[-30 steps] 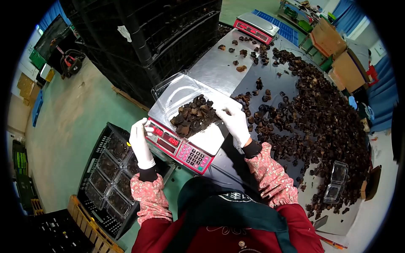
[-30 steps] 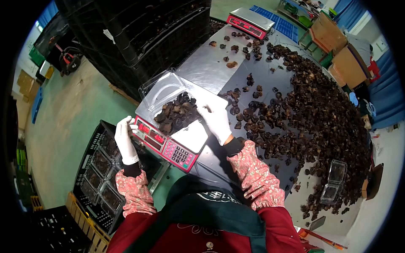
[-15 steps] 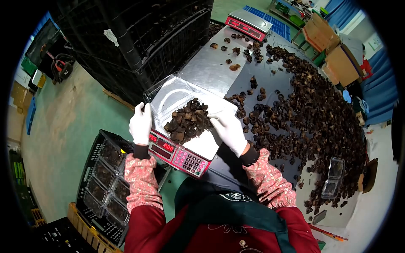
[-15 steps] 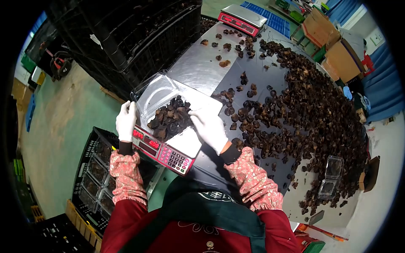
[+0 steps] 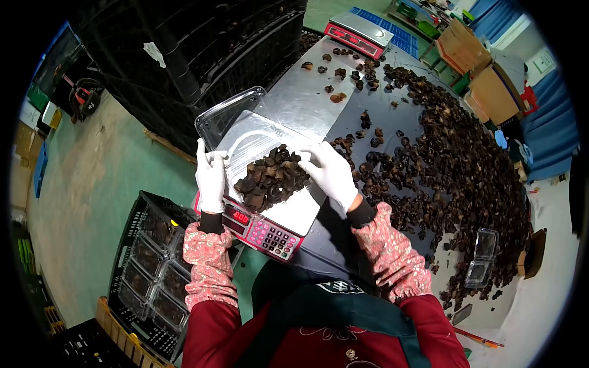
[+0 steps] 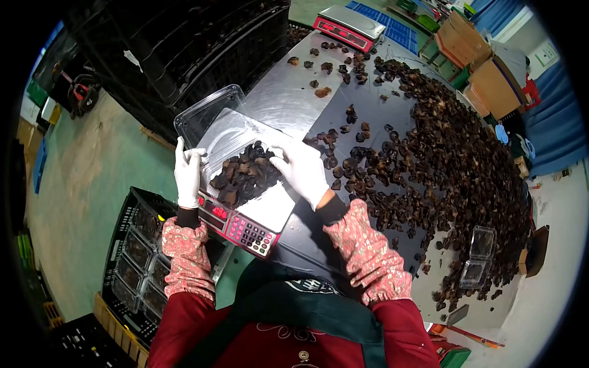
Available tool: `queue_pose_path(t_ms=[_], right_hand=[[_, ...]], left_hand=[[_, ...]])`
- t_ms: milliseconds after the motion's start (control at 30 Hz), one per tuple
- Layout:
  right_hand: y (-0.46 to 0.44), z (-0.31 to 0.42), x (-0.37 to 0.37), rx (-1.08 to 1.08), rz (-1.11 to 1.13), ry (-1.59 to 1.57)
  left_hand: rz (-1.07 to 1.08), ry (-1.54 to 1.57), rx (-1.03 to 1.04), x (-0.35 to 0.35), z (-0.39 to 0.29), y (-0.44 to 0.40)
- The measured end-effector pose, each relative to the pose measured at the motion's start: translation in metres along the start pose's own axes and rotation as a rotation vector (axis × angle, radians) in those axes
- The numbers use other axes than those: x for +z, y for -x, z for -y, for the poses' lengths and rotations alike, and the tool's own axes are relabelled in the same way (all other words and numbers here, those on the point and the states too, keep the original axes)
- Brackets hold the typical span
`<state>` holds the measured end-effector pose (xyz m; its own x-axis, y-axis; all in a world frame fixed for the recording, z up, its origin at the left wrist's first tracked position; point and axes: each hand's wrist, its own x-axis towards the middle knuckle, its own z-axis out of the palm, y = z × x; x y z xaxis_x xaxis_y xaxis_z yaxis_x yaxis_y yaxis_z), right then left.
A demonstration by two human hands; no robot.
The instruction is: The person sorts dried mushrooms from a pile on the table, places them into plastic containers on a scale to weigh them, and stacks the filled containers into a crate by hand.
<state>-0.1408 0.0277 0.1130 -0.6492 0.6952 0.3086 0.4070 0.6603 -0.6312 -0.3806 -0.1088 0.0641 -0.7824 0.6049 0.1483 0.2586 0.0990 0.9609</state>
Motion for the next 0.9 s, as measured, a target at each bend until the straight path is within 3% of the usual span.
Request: queue_pose_path(t_ms=[133,267,367,400,467,500,567,600,700,767,833,867,900], right_hand=[[-0.013,-0.002,0.017,-0.110,-0.004,0.185],[-0.010,-0.012,0.023,-0.160,-0.029,0.159],[0.009,-0.011,0.006,-0.006,-0.183,-0.261],[0.022,0.004,-0.019,0.216,-0.126,-0.424],[0.062,0.002,-0.051,0.401,-0.080,-0.547],[0.090,-0.014,-0.064,0.365,-0.088,-0.505],[0.159,-0.034,-0.096,0.501,-0.014,-0.591],[0.199,-0.050,-0.112,0.459,0.035,-0.459],[0.334,-0.070,-0.179,0.801,0.421,-0.091],[0.413,-0.081,-0.204,0.772,0.998,0.416],[0.428,-0.073,-0.214,0.921,1.104,0.386],[0.430,-0.081,-0.208,0.938,0.898,0.320],[0.394,-0.076,-0.199,0.730,0.774,0.360]], left_hand=[[0.050,0.275,0.024,0.002,0.006,-0.003],[0.045,0.333,-0.063,0.000,-0.015,-0.001],[0.040,0.499,-0.113,-0.004,-0.028,-0.002],[0.029,0.483,-0.073,-0.004,-0.032,-0.002],[0.007,0.472,-0.017,-0.005,-0.042,-0.003],[0.004,0.473,0.043,-0.006,-0.044,-0.003],[0.036,0.470,0.076,-0.009,-0.056,0.004],[0.047,0.493,0.098,-0.009,-0.059,0.008],[0.094,0.496,0.127,-0.015,-0.055,0.020],[0.106,0.522,0.031,-0.015,-0.076,0.044],[0.043,0.248,0.083,-0.010,-0.078,0.066],[0.018,-0.028,0.221,-0.010,-0.055,0.075],[-0.023,-0.228,0.250,-0.005,-0.055,0.093]])
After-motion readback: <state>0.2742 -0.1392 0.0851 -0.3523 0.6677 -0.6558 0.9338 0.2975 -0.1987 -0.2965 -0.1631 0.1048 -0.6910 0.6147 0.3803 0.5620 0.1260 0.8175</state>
